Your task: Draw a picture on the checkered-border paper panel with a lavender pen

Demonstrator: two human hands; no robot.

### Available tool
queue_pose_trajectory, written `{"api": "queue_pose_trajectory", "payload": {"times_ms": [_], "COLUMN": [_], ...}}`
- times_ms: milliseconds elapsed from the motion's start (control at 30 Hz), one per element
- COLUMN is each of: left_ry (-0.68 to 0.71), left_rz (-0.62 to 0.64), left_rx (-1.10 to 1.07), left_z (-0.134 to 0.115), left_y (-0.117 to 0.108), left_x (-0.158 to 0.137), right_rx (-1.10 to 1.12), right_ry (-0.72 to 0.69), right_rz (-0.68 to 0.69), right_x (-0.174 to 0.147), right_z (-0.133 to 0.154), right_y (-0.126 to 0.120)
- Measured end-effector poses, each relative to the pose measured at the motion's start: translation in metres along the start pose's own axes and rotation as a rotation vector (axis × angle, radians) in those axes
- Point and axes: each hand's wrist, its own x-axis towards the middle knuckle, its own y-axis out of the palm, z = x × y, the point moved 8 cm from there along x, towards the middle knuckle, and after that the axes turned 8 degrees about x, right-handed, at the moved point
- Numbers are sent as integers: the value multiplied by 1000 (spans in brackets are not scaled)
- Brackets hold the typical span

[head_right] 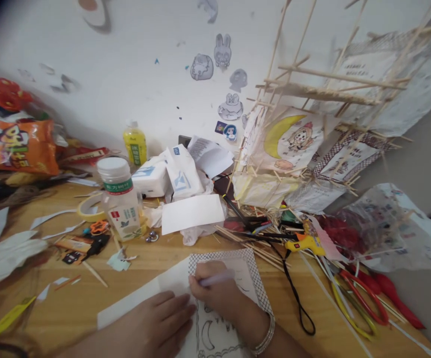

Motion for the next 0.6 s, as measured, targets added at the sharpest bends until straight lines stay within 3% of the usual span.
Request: {"api": "queue_pose_trajectory", "payload": {"times_ms": [200, 400, 600], "left_ry": [3, -5, 32], "left_rz": [6, 13, 9], "left_rx": [-32, -26, -24], "left_z": [1, 0, -1], "left_y": [2, 4, 4], "left_x": [0, 0, -1], "right_rx": [14, -14, 9], "right_ry": [48, 0, 58], "right_rz": [-93, -41, -125], "right_x": [1, 1, 1], "right_z": [-2, 2, -2], "right_y": [-8, -4, -12]}}
